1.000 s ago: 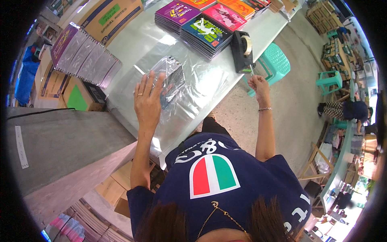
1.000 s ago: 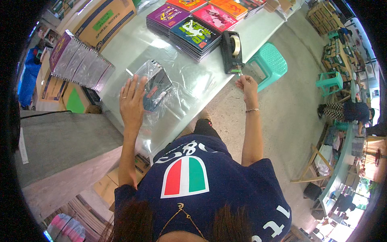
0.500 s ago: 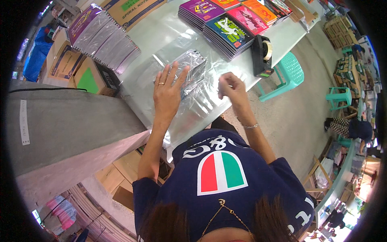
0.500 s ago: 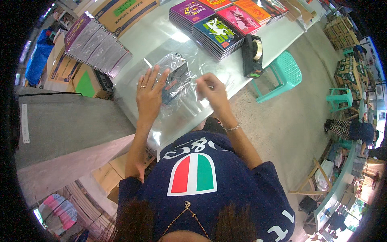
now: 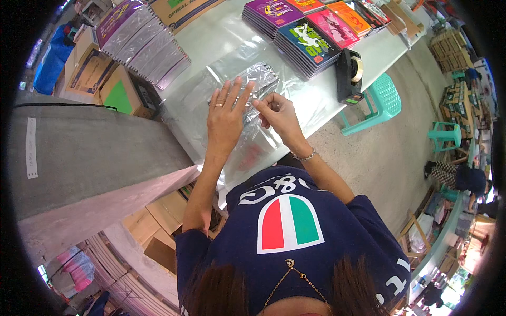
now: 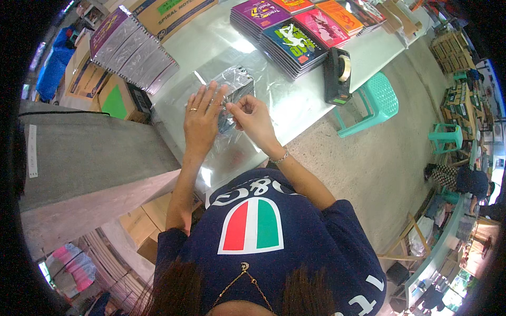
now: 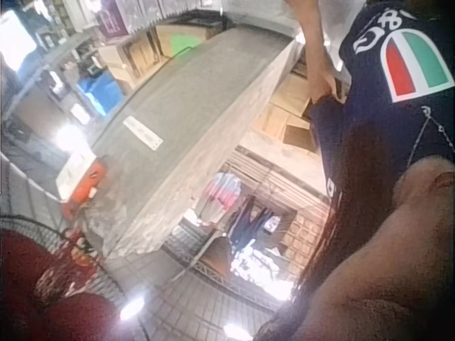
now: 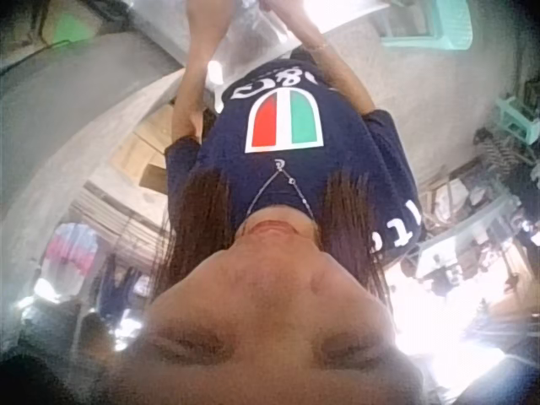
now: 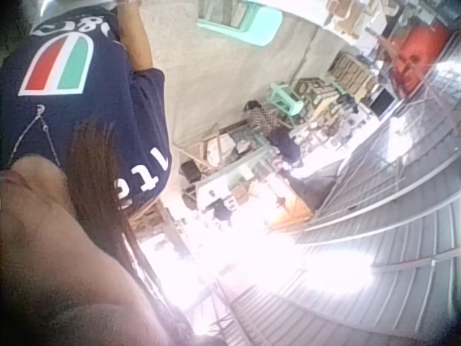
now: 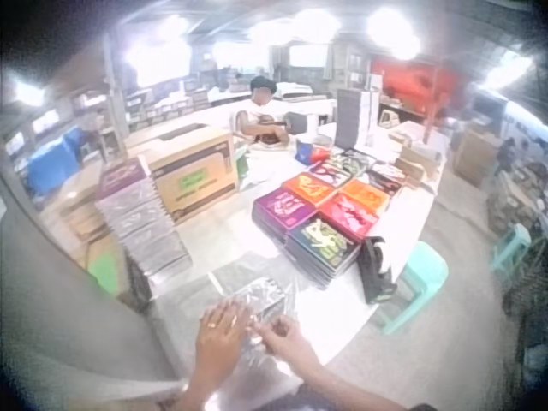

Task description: The person wraps stacks of notebooks in plastic film and secures them with adhesive tape, and sorts loose notebooks into a stack by hand.

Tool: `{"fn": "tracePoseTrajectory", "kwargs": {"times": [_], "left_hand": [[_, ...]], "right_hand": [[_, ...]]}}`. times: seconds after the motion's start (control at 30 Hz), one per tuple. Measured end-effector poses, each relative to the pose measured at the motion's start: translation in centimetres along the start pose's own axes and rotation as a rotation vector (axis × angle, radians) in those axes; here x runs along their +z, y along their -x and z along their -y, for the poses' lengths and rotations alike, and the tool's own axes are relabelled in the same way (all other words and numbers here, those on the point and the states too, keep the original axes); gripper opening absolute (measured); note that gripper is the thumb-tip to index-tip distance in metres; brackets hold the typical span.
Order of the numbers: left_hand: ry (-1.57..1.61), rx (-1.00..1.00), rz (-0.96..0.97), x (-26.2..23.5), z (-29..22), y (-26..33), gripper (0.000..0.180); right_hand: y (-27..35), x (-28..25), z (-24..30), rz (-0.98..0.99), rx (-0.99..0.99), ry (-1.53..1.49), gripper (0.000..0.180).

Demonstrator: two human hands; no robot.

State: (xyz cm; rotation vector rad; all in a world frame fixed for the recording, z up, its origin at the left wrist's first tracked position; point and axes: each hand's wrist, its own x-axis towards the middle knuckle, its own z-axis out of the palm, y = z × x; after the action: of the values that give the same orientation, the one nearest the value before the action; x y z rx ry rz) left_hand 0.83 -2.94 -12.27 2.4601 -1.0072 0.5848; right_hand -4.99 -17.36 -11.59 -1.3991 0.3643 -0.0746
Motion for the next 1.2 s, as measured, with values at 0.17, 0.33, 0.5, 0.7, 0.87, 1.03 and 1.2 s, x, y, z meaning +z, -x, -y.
{"fn": "tracePoseTrajectory", "kwargs": {"times": [0.17, 0.33, 0.5, 0.7, 0.87, 1.03, 1.2], "left_hand": [[-0.134, 0.102, 0.009, 0.0, 0.2, 0.2, 0.057], [-0.105, 0.066, 0.029, 0.1, 0.3, 0.3, 0.055], [-0.035, 0.045, 0.046, -0.2, 0.2, 0.3, 0.055], [-0.006, 0.049, 0.068, -0.3, 0.3, 0.3, 0.057], [-0.026, 0.060, 0.071, -0.6, 0.3, 0.3, 0.053], [0.073, 0.007, 0.022, -1.1, -0.5, -1.0, 0.056], [-0.048, -0.016, 0.078, -0.7, -2.6, -6.6, 0.083]], "right_hand": [[0.2, -0.3, -1.1, -0.006, -0.024, -0.049, 0.021], [0.4, -0.4, -1.8, 0.007, -0.011, -0.112, 0.018], [-1.4, -0.5, -4.0, 0.029, -0.011, -0.169, 0.019], [-2.2, 1.0, -5.0, -0.049, -0.072, -0.206, 0.020], [-2.5, 0.7, -5.5, -0.171, 0.005, 0.020, 0.027], [-3.7, -1.6, -11.1, -0.248, -0.207, 0.389, 0.035], [-0.4, -1.9, -11.7, 0.472, 0.544, -0.755, 0.027]]}}
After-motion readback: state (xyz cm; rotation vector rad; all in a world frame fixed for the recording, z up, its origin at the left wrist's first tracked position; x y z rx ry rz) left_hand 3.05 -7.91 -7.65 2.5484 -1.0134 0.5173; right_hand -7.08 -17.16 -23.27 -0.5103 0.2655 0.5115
